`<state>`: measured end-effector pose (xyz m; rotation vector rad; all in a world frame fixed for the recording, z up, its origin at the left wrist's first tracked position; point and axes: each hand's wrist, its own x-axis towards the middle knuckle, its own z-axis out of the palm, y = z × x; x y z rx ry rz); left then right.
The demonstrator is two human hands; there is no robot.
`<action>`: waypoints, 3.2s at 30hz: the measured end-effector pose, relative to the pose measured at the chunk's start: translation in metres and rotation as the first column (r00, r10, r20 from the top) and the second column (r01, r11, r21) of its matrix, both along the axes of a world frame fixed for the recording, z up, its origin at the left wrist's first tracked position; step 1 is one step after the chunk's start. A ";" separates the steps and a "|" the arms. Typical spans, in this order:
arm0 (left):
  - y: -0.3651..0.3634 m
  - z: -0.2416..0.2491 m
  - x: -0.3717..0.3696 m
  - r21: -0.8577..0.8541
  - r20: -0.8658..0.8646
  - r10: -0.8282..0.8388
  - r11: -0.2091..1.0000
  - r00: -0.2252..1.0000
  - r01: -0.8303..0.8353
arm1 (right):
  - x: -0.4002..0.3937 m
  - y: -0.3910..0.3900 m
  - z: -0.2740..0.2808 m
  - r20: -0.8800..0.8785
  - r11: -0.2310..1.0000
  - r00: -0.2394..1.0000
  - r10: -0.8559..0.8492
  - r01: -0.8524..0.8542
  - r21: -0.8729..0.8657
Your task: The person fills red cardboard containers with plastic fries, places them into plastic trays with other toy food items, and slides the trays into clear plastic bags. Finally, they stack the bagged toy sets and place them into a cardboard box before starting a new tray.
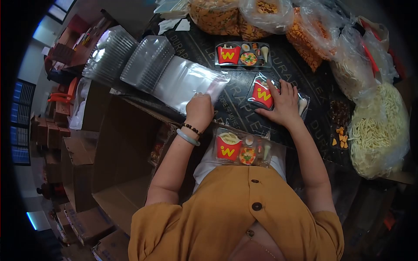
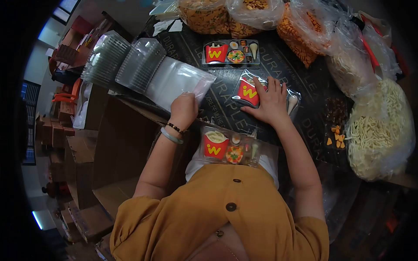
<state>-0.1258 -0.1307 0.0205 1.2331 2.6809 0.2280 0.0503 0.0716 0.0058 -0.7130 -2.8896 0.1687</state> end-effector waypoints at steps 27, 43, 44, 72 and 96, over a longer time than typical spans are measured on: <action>-0.043 -0.026 -0.053 0.540 -0.068 -0.170 0.822 0.983 0.180 | -0.020 -0.010 0.010 -0.015 0.988 0.989 0.144 -0.144 -0.061; -0.042 -0.007 -0.052 0.486 -0.100 -0.062 0.868 0.993 0.104 | -0.047 -0.055 0.032 -0.183 0.893 0.885 0.429 -0.446 -0.065; -0.042 -0.007 -0.052 0.453 -0.122 -0.095 0.880 0.988 0.140 | -0.053 -0.062 0.034 -0.195 0.869 0.857 0.477 -0.493 -0.041; -0.028 0.030 -0.024 0.049 0.067 -0.437 0.899 0.897 0.434 | -0.032 -0.047 -0.003 0.026 -0.154 0.923 -0.384 -0.036 -0.987; -0.068 0.215 -0.013 0.519 -0.237 -0.432 0.701 0.870 0.489 | -0.103 -0.083 0.141 -0.857 0.348 0.512 -0.062 -0.793 -0.500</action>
